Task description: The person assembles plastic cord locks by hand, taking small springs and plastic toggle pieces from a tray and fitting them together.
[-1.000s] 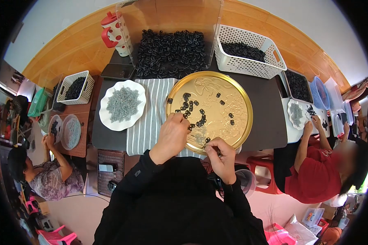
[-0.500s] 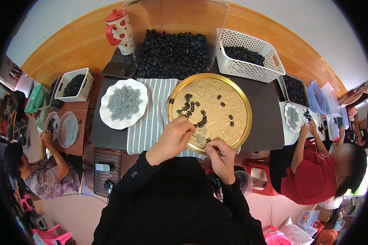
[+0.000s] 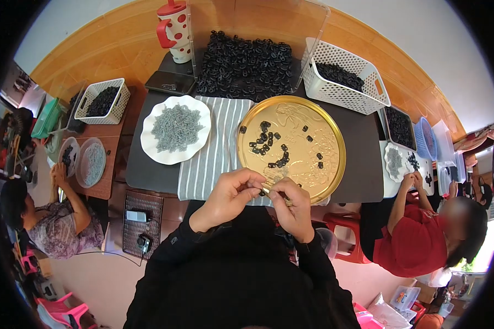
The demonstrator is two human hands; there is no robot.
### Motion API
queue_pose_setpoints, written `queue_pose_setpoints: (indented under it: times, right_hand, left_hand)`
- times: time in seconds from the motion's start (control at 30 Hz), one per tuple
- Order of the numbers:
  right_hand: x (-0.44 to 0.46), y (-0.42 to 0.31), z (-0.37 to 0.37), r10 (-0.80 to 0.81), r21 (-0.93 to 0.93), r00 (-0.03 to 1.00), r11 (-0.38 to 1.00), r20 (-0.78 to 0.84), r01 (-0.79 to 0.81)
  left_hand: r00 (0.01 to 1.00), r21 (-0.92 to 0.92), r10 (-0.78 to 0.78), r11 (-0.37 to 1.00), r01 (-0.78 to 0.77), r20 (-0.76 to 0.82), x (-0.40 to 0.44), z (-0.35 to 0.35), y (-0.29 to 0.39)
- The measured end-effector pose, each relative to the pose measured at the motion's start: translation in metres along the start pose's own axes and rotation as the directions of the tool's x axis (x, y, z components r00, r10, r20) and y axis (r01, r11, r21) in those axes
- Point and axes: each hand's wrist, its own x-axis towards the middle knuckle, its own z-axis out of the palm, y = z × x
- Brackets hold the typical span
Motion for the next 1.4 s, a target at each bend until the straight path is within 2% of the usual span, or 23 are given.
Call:
queue_pose_setpoints:
  times: [0.37,0.43,0.53,0.87,1.03,1.07,1.17,1.2,1.27,1.33,1.4]
  right_hand:
    - [0.001,-0.003,0.004,-0.042,-0.034,0.998,0.998,0.048,0.043]
    - [0.002,-0.003,0.004,-0.113,-0.091,0.992,0.989,0.062,0.118]
    - [0.002,-0.003,0.003,-0.117,-0.134,0.988,0.982,0.098,0.129]
    - [0.000,0.004,0.009,-0.138,-0.169,0.984,0.973,0.109,0.155]
    - [0.001,0.002,0.002,-0.055,-0.070,0.987,0.995,0.150,0.066]
    - [0.001,0.001,-0.001,-0.056,-0.071,0.987,0.995,0.152,0.068]
    - [0.000,-0.004,-0.005,0.073,-0.039,0.997,0.997,0.017,-0.072]
    - [-0.001,-0.004,-0.005,0.073,-0.036,0.997,0.997,0.023,-0.072]
    - [-0.002,-0.003,-0.003,0.072,-0.060,0.996,0.995,-0.059,-0.075]
    - [-0.001,-0.003,0.007,0.053,-0.110,0.996,0.992,-0.067,-0.060]
    - [0.001,-0.002,0.021,-0.122,-0.250,0.992,0.962,-0.022,0.113]
  left_hand:
    - [1.000,0.079,0.006,0.997,-0.008,0.028,-0.005,-0.003,0.000]
    - [1.000,0.087,0.001,0.996,-0.003,0.031,-0.005,-0.003,0.001]
    - [1.000,0.102,0.029,0.994,-0.029,-0.001,-0.005,0.001,0.000]
    - [0.998,-0.054,-0.019,0.998,0.015,-0.064,-0.009,0.008,-0.003]
    - [0.999,-0.084,-0.011,0.996,0.007,-0.049,-0.009,0.005,-0.006]
    - [0.998,-0.092,0.016,0.996,-0.021,-0.062,-0.009,0.004,-0.008]
    - [0.994,-0.152,0.028,0.987,-0.044,-0.106,-0.013,-0.001,-0.003]
    - [0.991,-0.202,0.008,0.979,-0.035,-0.132,-0.016,-0.005,-0.001]
    - [0.979,-0.175,0.017,0.983,-0.053,-0.201,-0.024,-0.021,0.000]
    - [0.964,-0.146,0.030,0.987,-0.070,-0.265,-0.035,-0.040,-0.003]
    - [0.921,-0.115,0.016,0.991,-0.066,-0.390,-0.044,-0.055,-0.009]
